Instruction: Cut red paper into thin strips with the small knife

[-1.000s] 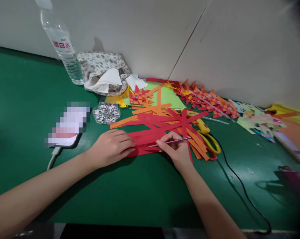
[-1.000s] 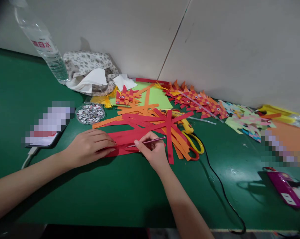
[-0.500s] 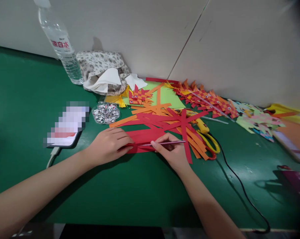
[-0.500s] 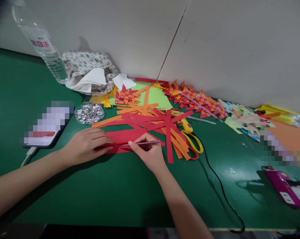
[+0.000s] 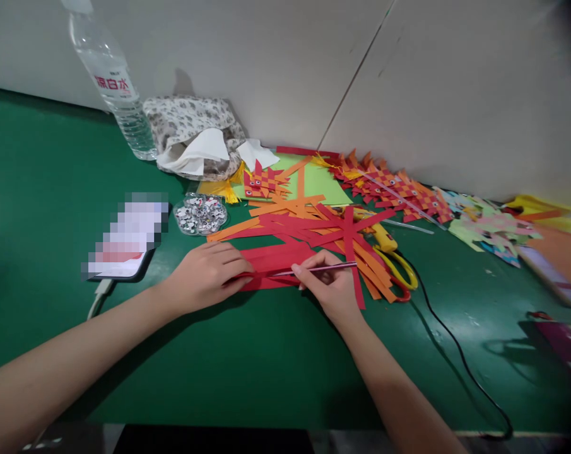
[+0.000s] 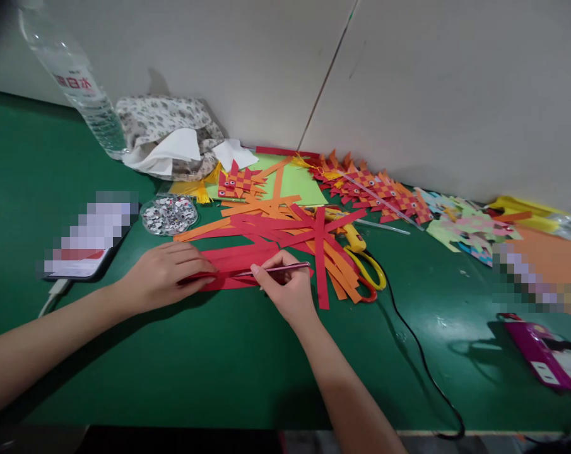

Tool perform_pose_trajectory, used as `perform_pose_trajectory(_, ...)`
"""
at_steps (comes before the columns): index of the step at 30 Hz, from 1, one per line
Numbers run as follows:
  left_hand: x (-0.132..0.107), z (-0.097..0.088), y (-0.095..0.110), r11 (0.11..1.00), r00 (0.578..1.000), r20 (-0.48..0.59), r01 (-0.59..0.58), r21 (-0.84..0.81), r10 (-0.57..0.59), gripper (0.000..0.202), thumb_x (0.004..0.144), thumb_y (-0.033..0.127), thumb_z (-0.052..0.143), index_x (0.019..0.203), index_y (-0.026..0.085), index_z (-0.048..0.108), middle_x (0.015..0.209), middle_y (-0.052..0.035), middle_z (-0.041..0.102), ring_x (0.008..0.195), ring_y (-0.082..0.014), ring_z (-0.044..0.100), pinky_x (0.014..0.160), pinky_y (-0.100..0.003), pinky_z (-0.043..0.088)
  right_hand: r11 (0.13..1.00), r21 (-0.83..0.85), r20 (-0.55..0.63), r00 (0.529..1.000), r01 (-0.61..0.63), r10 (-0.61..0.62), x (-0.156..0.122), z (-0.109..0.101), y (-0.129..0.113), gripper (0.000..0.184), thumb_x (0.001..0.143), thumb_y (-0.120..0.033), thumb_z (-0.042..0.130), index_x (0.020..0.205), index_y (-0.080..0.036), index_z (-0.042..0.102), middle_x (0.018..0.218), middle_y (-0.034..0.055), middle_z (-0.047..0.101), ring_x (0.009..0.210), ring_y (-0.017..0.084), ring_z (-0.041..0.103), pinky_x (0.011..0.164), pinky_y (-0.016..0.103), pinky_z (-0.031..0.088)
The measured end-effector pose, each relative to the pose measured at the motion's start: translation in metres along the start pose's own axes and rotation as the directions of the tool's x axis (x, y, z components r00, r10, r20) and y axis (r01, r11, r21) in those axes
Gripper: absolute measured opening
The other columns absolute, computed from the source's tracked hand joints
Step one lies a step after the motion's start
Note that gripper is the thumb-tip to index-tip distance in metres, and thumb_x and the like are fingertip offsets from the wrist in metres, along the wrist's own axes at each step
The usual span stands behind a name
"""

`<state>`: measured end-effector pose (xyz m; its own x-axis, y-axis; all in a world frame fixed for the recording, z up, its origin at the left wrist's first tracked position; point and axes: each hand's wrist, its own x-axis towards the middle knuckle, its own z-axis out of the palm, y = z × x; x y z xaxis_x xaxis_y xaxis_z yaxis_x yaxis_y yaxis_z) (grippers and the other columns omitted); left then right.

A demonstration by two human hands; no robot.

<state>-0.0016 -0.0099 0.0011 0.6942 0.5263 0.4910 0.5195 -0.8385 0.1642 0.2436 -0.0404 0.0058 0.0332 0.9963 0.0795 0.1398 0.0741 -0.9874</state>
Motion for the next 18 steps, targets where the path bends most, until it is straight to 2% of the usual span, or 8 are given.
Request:
perform_pose_trajectory(11,0.002,-0.002,0.001,1.0,1.0,0.005,0.011,0.008,-0.011,0.017,0.093,0.026,0.053,0.09,0.021,0.068,0.083,-0.0013,0.07,0.077,-0.0141,0.063,0.071,-0.026,0.047,0.998,0.034,-0.101,0.994,0.054,-0.051,0.004,-0.011,-0.002,0.027,0.07,-0.029,0.079,0.062,-0.02,0.055,0.055,-0.004,0.057,0.044,0.01,0.055,0.044,0.023,0.041)
perform_pose_trajectory(18,0.0,0.0,0.001,1.0,1.0,0.012,0.02,-0.01,-0.02,0.014,0.093,0.025,0.054,0.092,0.021,0.067,0.085,-0.0014,0.07,0.078,-0.015,0.063,0.073,-0.027,0.048,0.998,0.011,-0.136,0.988,0.067,-0.065,0.009,-0.024,0.004,0.027,0.068,-0.032,0.079,0.061,-0.021,0.054,0.055,-0.0039,0.055,0.045,0.011,0.053,0.045,0.025,0.041)
